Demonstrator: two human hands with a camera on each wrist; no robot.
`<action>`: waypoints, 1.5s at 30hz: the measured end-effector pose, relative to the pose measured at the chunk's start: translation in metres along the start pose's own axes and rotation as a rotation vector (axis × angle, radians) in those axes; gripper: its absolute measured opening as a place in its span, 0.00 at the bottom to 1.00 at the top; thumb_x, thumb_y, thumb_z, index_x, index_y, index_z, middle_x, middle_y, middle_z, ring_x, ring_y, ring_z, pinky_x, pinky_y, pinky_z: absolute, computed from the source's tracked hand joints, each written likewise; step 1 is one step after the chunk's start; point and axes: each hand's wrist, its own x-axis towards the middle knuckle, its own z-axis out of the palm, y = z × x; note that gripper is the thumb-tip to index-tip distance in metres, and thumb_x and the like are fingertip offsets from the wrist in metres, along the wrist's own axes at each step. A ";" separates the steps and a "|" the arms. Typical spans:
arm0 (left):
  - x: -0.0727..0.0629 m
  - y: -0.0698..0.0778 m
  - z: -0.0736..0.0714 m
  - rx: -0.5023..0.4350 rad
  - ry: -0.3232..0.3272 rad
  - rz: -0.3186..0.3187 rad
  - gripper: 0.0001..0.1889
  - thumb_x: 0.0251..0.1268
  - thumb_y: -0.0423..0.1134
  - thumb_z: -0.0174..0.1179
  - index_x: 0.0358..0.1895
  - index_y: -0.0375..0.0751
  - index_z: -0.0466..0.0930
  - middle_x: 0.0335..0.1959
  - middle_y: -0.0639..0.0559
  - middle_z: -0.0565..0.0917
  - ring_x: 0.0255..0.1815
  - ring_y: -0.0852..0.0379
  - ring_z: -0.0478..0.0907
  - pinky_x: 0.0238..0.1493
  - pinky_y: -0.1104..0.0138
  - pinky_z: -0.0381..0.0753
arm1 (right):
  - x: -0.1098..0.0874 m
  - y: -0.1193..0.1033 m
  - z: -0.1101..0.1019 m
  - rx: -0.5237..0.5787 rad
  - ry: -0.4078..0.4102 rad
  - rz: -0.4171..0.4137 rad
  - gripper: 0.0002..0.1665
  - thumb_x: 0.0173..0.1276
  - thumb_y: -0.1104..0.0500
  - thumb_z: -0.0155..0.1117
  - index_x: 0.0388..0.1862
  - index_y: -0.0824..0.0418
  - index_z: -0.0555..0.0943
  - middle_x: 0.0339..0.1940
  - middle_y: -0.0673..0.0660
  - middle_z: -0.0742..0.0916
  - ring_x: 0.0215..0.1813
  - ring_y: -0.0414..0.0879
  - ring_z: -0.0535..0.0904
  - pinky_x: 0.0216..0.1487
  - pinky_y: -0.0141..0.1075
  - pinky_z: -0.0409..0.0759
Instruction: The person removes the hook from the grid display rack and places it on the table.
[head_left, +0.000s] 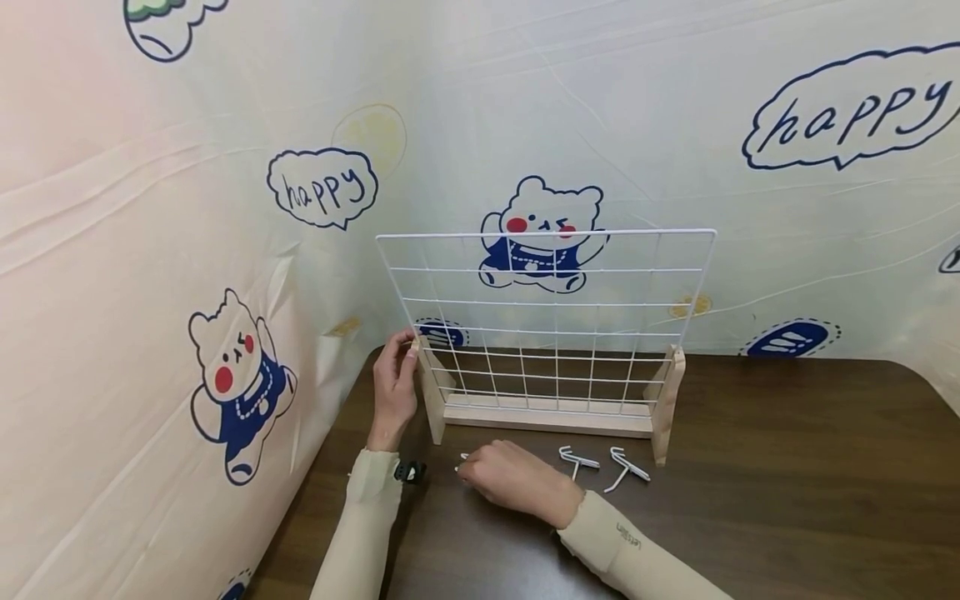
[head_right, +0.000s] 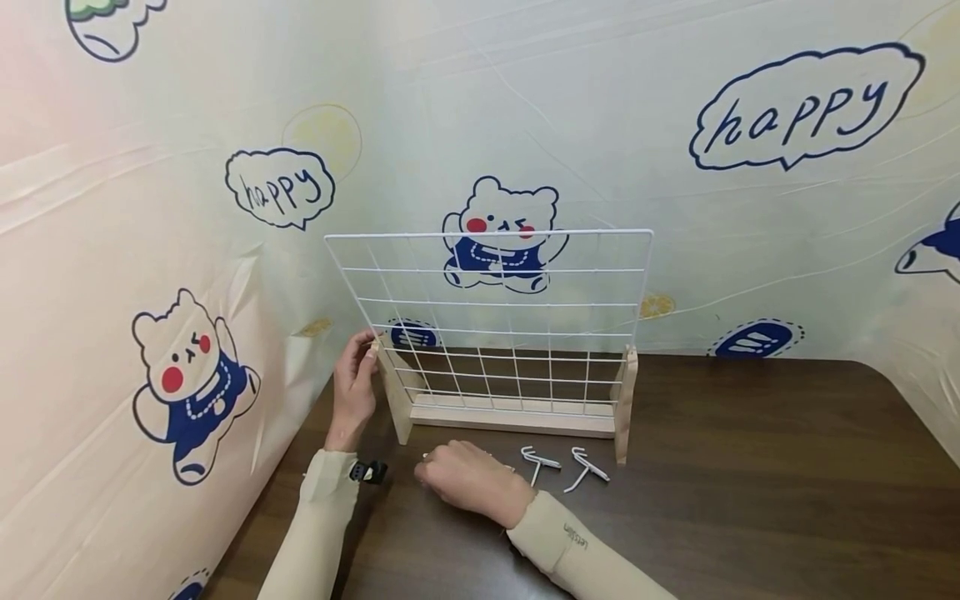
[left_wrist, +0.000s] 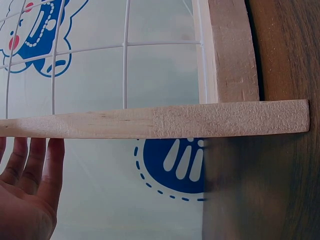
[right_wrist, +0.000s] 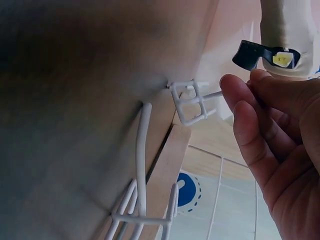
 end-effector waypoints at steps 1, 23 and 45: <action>0.000 0.000 0.000 0.002 0.002 0.001 0.14 0.74 0.22 0.48 0.54 0.14 0.76 0.48 0.22 0.82 0.44 0.60 0.76 0.47 0.82 0.72 | 0.000 -0.001 0.001 -0.001 -0.008 -0.002 0.12 0.72 0.60 0.67 0.27 0.49 0.83 0.27 0.42 0.87 0.26 0.36 0.82 0.27 0.31 0.80; 0.000 -0.031 0.002 0.039 0.015 0.001 0.15 0.76 0.23 0.47 0.56 0.16 0.76 0.48 0.24 0.82 0.43 0.53 0.76 0.45 0.82 0.72 | 0.004 -0.012 0.006 -0.022 -0.036 -0.008 0.13 0.72 0.57 0.68 0.25 0.46 0.84 0.23 0.42 0.86 0.26 0.38 0.83 0.26 0.33 0.79; -0.001 -0.042 0.002 0.033 0.025 -0.009 0.14 0.76 0.25 0.49 0.56 0.21 0.78 0.49 0.27 0.83 0.44 0.60 0.76 0.46 0.82 0.71 | 0.007 -0.022 0.013 -0.097 -0.078 -0.025 0.10 0.62 0.60 0.72 0.25 0.44 0.86 0.22 0.42 0.87 0.26 0.39 0.85 0.28 0.34 0.82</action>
